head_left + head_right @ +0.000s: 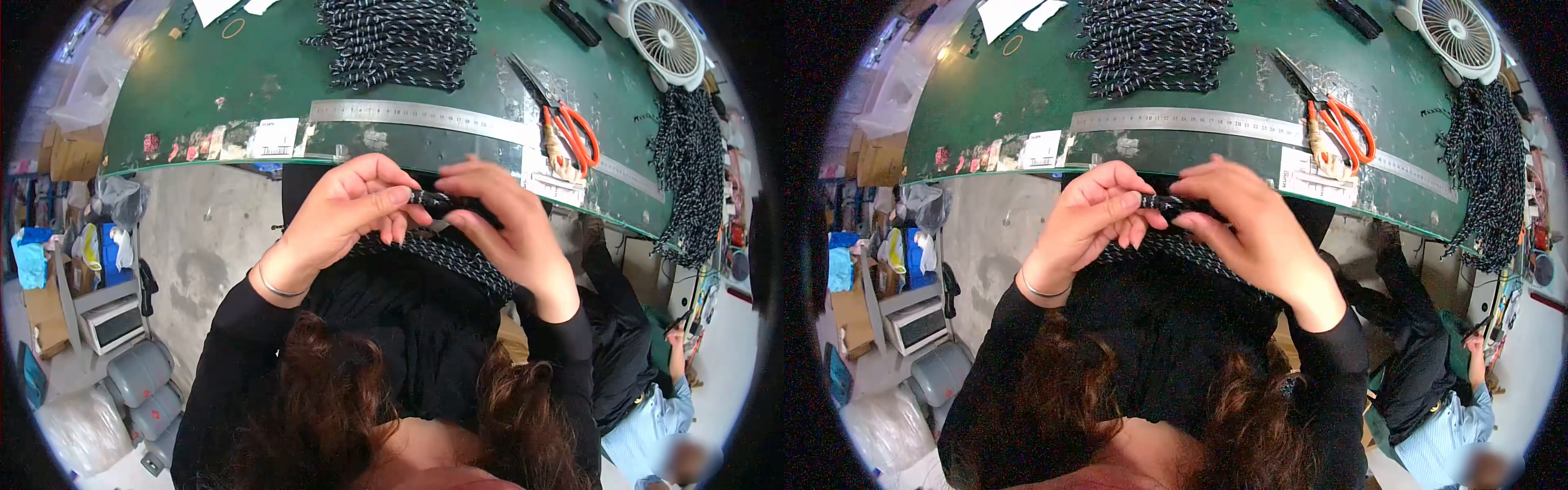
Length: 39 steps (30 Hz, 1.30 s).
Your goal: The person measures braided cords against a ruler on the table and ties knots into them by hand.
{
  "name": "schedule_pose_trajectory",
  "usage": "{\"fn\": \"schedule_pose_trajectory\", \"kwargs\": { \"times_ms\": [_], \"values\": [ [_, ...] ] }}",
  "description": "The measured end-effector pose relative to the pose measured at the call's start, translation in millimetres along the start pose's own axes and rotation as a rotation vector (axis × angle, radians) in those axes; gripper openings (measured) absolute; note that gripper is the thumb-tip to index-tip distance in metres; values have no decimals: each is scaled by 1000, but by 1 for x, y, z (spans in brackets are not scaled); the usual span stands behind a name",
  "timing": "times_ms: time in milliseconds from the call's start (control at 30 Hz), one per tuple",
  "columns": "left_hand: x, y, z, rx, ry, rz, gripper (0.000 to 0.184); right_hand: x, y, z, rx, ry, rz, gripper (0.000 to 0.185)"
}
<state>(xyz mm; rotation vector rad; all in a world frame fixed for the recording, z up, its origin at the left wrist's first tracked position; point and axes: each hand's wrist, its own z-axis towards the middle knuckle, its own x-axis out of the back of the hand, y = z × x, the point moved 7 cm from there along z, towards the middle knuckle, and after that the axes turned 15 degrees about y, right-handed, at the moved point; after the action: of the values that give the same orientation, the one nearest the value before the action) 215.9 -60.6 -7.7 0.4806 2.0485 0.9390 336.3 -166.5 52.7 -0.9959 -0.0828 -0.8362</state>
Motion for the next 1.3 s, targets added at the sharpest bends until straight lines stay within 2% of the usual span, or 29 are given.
{"fn": "schedule_pose_trajectory", "kwargs": {
  "times_ms": [33, 167, 367, 500, 533, 667, 867, 1000, 1033, 1167, 1300],
  "values": [
    [-1, 0, 0, -1, 0, 1, 12, -2, -1, 0, 1, 0, 0, 21],
    [-4, 2, -1, -70, -19, 75, 11, -14, 7, -7, -232, -72, 93, 21],
    [-7, 9, -7, -216, 4, 255, 16, -13, 1, -4, -172, -21, 70, 16],
    [-21, 26, -24, -883, 38, 776, 16, -14, 6, -9, -285, 29, 217, 9],
    [-23, 27, -26, -881, 39, 775, 16, -14, 5, -9, -287, 28, 217, 9],
    [-14, 20, -17, -244, 66, 280, 13, -7, -1, -5, -235, 25, 162, 3],
    [-6, 15, -10, -80, 60, 194, 13, -7, 14, -8, -385, -85, 236, 5],
    [17, 23, -11, -141, 165, 158, 17, 27, 48, -31, -817, -35, 360, 10],
    [19, 23, -11, -139, 156, 154, 17, 28, 47, -30, -819, -30, 351, 10],
    [25, 12, -8, -88, 216, 124, 18, 18, 52, -45, -1203, 181, 826, 18],
    [24, 8, -7, -90, 200, 116, 18, 21, 53, -44, -1174, 183, 804, 20]
  ]
}}
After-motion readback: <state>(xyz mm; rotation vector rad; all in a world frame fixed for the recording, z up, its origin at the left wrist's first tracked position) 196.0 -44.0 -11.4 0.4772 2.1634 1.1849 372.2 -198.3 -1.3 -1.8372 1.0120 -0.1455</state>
